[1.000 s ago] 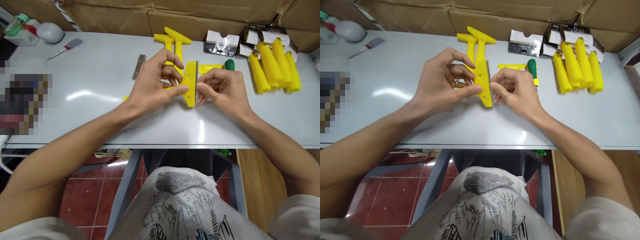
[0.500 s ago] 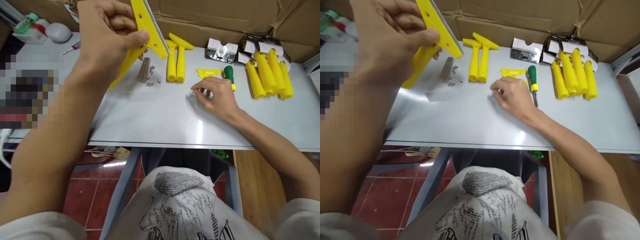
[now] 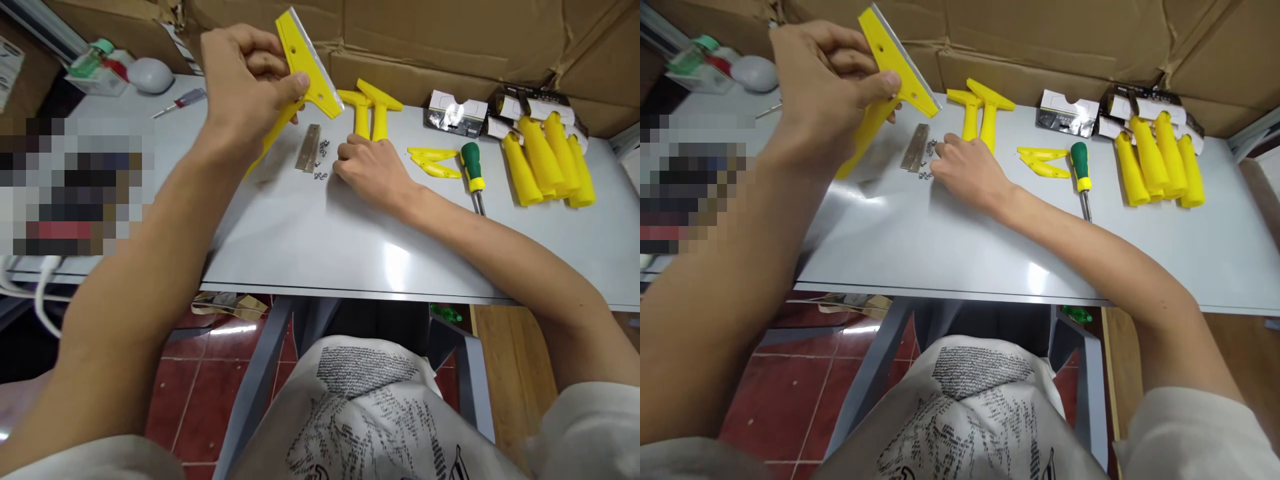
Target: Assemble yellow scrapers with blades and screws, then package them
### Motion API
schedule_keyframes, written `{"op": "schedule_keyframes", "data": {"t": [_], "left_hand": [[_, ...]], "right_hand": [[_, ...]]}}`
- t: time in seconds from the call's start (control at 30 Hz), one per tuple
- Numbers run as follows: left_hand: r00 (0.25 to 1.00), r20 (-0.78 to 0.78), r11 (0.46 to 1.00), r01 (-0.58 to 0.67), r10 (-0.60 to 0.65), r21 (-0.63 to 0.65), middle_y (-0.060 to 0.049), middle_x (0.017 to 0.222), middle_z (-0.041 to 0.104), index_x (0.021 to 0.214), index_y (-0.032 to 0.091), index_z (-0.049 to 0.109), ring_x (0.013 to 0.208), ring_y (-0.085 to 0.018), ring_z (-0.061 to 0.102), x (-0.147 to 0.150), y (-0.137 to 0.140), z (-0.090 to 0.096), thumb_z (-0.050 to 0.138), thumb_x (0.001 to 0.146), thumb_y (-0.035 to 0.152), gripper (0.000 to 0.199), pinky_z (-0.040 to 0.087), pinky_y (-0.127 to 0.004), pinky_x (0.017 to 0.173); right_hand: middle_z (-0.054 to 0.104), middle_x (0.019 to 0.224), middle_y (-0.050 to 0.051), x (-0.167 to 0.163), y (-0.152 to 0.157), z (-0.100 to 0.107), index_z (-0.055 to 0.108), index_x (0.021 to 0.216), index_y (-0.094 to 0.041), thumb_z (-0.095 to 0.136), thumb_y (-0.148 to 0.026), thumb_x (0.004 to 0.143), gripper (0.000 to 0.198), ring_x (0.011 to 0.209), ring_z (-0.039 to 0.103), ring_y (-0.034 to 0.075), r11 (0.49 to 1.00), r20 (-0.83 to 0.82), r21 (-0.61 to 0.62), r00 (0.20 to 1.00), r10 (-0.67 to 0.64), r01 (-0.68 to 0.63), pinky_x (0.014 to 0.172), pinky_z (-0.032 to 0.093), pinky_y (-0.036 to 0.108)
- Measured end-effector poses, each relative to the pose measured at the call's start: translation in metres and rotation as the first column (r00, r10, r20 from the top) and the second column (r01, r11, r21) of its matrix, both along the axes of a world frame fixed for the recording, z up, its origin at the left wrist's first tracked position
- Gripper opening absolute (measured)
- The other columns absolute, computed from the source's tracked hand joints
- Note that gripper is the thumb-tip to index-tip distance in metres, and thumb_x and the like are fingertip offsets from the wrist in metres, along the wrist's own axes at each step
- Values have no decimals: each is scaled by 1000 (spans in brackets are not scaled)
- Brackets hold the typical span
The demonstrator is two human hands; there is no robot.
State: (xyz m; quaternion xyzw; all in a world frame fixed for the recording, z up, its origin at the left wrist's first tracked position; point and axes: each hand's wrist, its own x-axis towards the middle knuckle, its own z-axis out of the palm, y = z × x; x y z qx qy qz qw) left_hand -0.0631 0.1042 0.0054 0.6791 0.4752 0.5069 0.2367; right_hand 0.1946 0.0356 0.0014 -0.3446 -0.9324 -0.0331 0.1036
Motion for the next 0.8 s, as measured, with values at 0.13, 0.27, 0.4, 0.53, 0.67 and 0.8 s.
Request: {"op": "schedule_keyframes", "data": {"t": [0.13, 0.27, 0.4, 0.53, 0.67, 0.8], "left_hand": [[1000, -17, 1000, 9, -9, -11, 23, 101, 77, 132, 28, 61, 88, -1, 74, -2, 3, 1, 96, 97, 95, 83, 72, -42, 76], [995, -86, 998, 56, -56, 3, 21, 108, 76, 135, 29, 56, 88, 1, 72, -10, 11, -8, 85, 110, 91, 73, 73, -37, 75], [999, 39, 1000, -1, 1, 4, 12, 99, 78, 121, 29, 62, 86, -12, 72, 5, 1, -5, 106, 94, 84, 76, 66, -40, 71], [964, 250, 995, -84, 95, -53, 6, 89, 77, 94, 39, 65, 85, -28, 72, 30, -28, 12, 125, 66, 65, 71, 62, -50, 74], [961, 264, 996, -66, 77, -52, 9, 87, 80, 97, 34, 67, 82, -24, 75, 33, -28, 11, 124, 73, 37, 61, 61, -44, 67], [967, 244, 997, -71, 67, 5, 11, 89, 78, 108, 28, 63, 77, -17, 75, 21, -3, -7, 105, 92, -2, 55, 59, -34, 61]], "right_hand": [[85, 130, 17, 2, 2, 8, 78, 100, -20, 46, -5, 113, 37, 131, 69, 35, 999, 40, -22, 998, -39, 40, 88, 54, 46], [85, 122, 15, -1, 10, 12, 74, 92, -24, 53, -8, 110, 32, 136, 70, 35, 996, -45, -20, 995, 85, -86, 85, 54, 44], [81, 96, 13, -9, 31, -1, 76, 96, -28, 59, -9, 102, 26, 126, 73, 35, 991, -78, 19, 988, 137, -136, 83, 48, 45], [76, 88, 14, -19, 69, -32, 82, 96, -35, 62, -29, 101, 22, 117, 70, 33, 975, -246, 59, 943, 223, -215, 84, 46, 49], [74, 86, 17, -20, 93, -55, 73, 73, -34, 65, -41, 97, 26, 117, 66, 33, 958, -305, 70, 909, 285, -277, 84, 46, 52], [73, 86, 17, -8, 84, -51, 68, 72, -31, 65, -35, 102, 31, 118, 66, 34, 950, -281, 93, 907, 313, -299, 88, 49, 54]]}}
